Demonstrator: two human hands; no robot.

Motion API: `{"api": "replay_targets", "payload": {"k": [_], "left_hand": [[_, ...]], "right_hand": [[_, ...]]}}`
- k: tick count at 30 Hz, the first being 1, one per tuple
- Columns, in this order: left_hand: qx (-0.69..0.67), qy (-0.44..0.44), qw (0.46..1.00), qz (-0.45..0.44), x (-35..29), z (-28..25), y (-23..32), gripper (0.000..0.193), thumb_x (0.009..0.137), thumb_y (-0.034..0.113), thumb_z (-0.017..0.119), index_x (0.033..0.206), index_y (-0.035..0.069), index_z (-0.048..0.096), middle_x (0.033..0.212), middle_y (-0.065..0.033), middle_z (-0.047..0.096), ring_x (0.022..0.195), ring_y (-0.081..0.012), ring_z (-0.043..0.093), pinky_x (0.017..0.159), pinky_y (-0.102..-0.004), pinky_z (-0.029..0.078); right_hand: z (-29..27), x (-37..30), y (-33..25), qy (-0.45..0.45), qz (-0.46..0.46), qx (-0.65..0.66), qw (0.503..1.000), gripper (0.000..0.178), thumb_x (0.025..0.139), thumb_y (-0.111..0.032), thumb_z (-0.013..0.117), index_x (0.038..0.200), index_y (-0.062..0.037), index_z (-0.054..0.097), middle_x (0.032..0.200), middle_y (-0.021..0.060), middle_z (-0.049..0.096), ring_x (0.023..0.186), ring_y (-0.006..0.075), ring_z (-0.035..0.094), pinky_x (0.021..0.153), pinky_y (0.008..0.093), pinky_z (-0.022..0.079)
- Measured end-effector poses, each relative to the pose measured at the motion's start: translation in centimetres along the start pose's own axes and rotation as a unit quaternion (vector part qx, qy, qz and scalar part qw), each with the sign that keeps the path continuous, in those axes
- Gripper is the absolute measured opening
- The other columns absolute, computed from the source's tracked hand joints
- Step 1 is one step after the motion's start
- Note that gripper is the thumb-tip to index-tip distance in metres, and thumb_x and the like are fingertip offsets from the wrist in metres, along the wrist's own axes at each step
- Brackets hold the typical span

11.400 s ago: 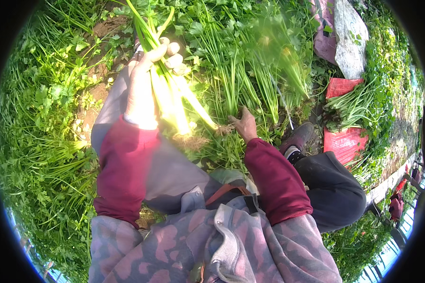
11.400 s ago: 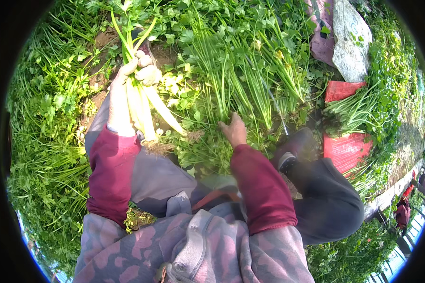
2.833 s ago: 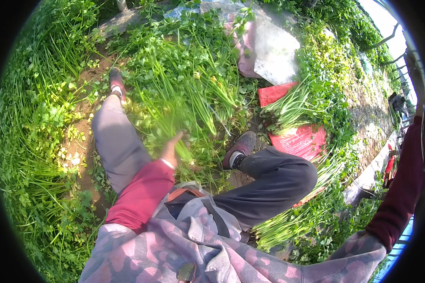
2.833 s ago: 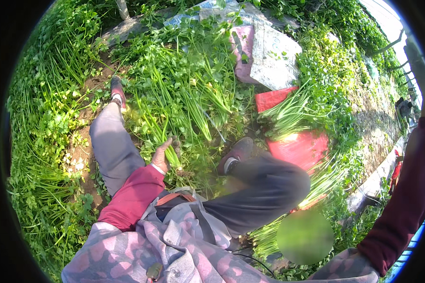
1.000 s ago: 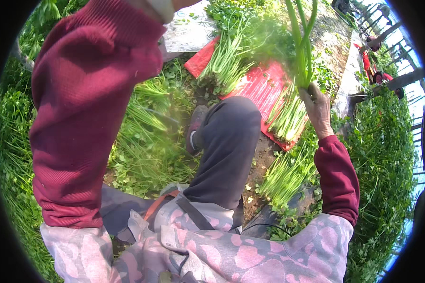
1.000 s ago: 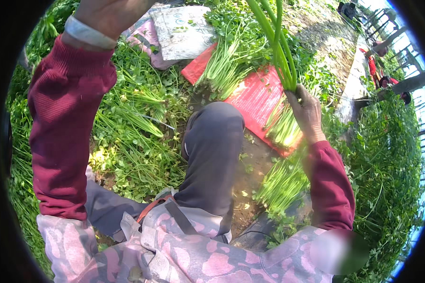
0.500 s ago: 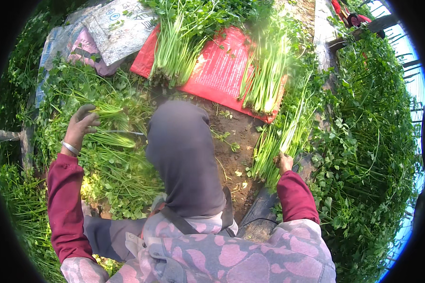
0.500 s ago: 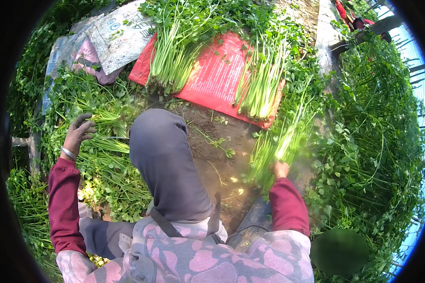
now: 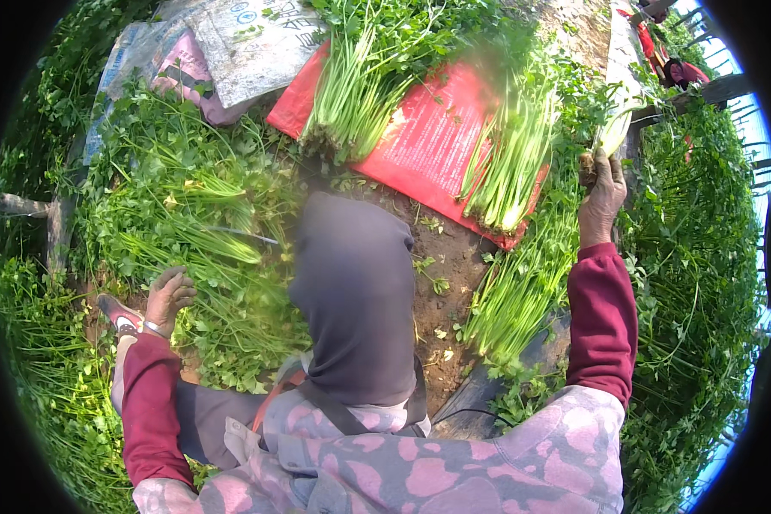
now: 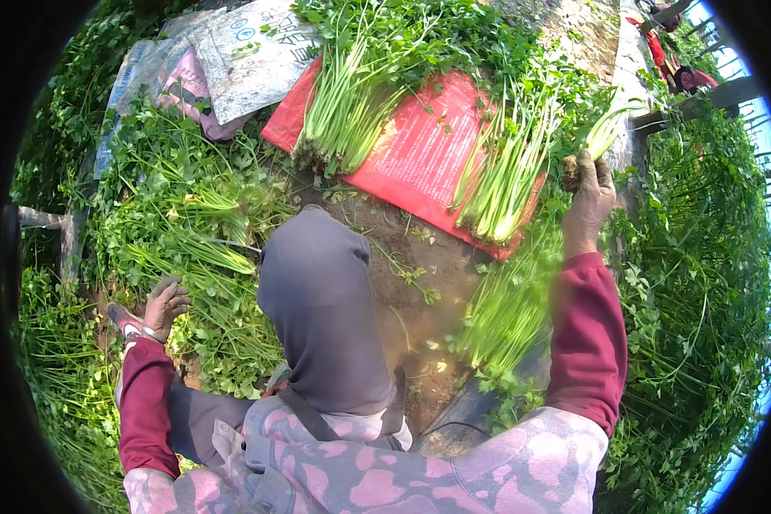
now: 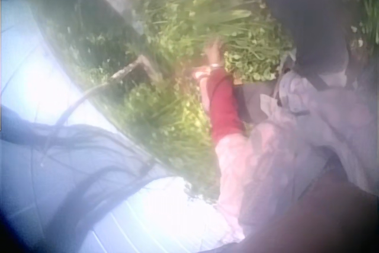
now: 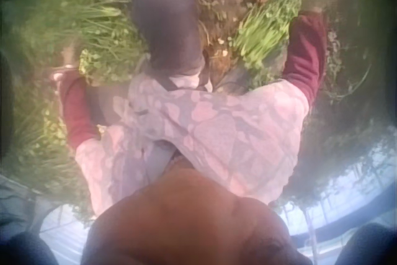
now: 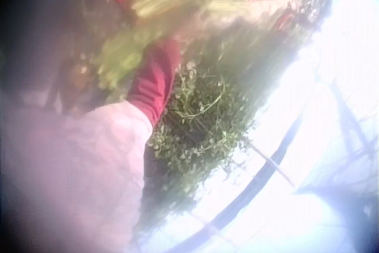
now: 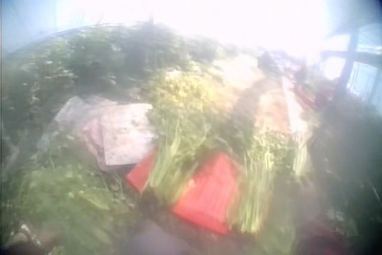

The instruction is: The person sits on the ground and repeatedly picks up bunches of green vegetables, trims the stems and leaves by hand, and places the trimmed portions into a red crate.

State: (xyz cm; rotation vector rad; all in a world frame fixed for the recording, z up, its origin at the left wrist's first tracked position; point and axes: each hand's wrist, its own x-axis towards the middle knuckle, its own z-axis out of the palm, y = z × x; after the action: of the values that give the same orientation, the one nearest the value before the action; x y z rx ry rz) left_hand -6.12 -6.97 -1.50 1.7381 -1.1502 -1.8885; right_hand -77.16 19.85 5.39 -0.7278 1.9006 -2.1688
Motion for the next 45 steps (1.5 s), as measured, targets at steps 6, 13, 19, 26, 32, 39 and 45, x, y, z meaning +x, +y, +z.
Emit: {"api": "replay_targets", "payload": {"k": [6,13,19,26,32,39,45], "left_hand": [[0.024,-0.014,0.999,-0.024,-1.0,1.6,-0.6,0.040,0.088,0.025,0.065,0.121,0.005,0.053,0.091,-0.0069,0.065,0.076,-0.0173,0.066,0.064,-0.0282,0.052],[0.091,0.049,0.994,-0.029,-2.9,-0.3,0.7,0.038,0.088,0.027,0.064,0.117,0.004,0.055,0.094,-0.0070,0.065,0.077,-0.0149,0.065,0.064,-0.0236,0.051],[0.064,0.074,0.995,0.007,-4.9,-5.7,-0.5,0.030,0.090,0.023,0.061,0.114,0.005,0.057,0.091,-0.0043,0.064,0.081,-0.0150,0.065,0.067,-0.0264,0.051],[-0.085,0.152,0.984,-0.031,-4.9,-10.8,-4.4,0.026,0.091,0.022,0.063,0.109,0.005,0.055,0.086,-0.0043,0.063,0.074,-0.0138,0.062,0.059,-0.0231,0.049],[-0.103,0.044,0.993,0.046,-4.7,-9.0,-4.5,0.034,0.089,0.024,0.063,0.113,0.001,0.057,0.091,-0.0055,0.064,0.079,-0.0126,0.063,0.066,-0.0233,0.049],[-0.261,0.099,0.947,0.159,-8.2,-12.5,-3.0,0.022,0.092,0.018,0.058,0.109,0.004,0.058,0.090,-0.0051,0.064,0.077,-0.0125,0.063,0.068,-0.0239,0.049],[-0.293,0.119,0.934,0.168,-9.3,-14.4,-3.2,0.019,0.093,0.017,0.055,0.108,0.004,0.058,0.089,-0.0039,0.063,0.076,-0.0120,0.061,0.069,-0.0236,0.047]], "right_hand": [[-4.5,-8.9,19.3,0.028,0.400,-0.270,0.875,0.022,0.089,-0.020,0.065,0.100,-0.0019,0.060,0.065,0.0024,0.058,0.044,0.0107,0.048,0.037,0.0250,0.033],[-10.0,-6.1,25.5,-0.058,0.322,-0.114,0.938,0.020,0.089,-0.021,0.067,0.089,-0.0039,0.058,0.066,0.0037,0.059,0.047,0.0121,0.052,0.040,0.0233,0.039],[-7.6,-0.4,24.0,-0.012,0.404,-0.267,0.875,0.037,0.087,-0.021,0.067,0.108,0.0048,0.051,0.074,0.0096,0.056,0.059,0.0192,0.059,0.045,0.0296,0.049],[15.3,7.8,11.3,-0.293,0.064,-0.668,0.681,0.034,0.080,-0.028,0.060,0.090,0.0045,0.065,0.076,0.0146,0.066,0.061,0.0210,0.065,0.054,0.0336,0.051],[45.6,-9.6,3.0,-0.680,-0.042,-0.342,0.647,0.028,0.089,-0.025,0.057,0.093,0.0016,0.067,0.074,0.0049,0.065,0.062,0.0108,0.058,0.059,0.0265,0.047],[51.6,-35.9,10.5,-0.691,-0.064,-0.356,0.626,0.051,0.084,-0.040,0.065,0.112,0.0032,0.060,0.102,0.0211,0.067,0.090,0.0307,0.065,0.081,0.0393,0.051],[47.4,-46.2,14.4,-0.585,-0.077,-0.561,0.581,0.087,0.071,-0.023,0.078,0.140,-0.0019,0.029,0.128,0.0170,0.044,0.118,0.0357,0.045,0.094,0.0476,0.040]]}}
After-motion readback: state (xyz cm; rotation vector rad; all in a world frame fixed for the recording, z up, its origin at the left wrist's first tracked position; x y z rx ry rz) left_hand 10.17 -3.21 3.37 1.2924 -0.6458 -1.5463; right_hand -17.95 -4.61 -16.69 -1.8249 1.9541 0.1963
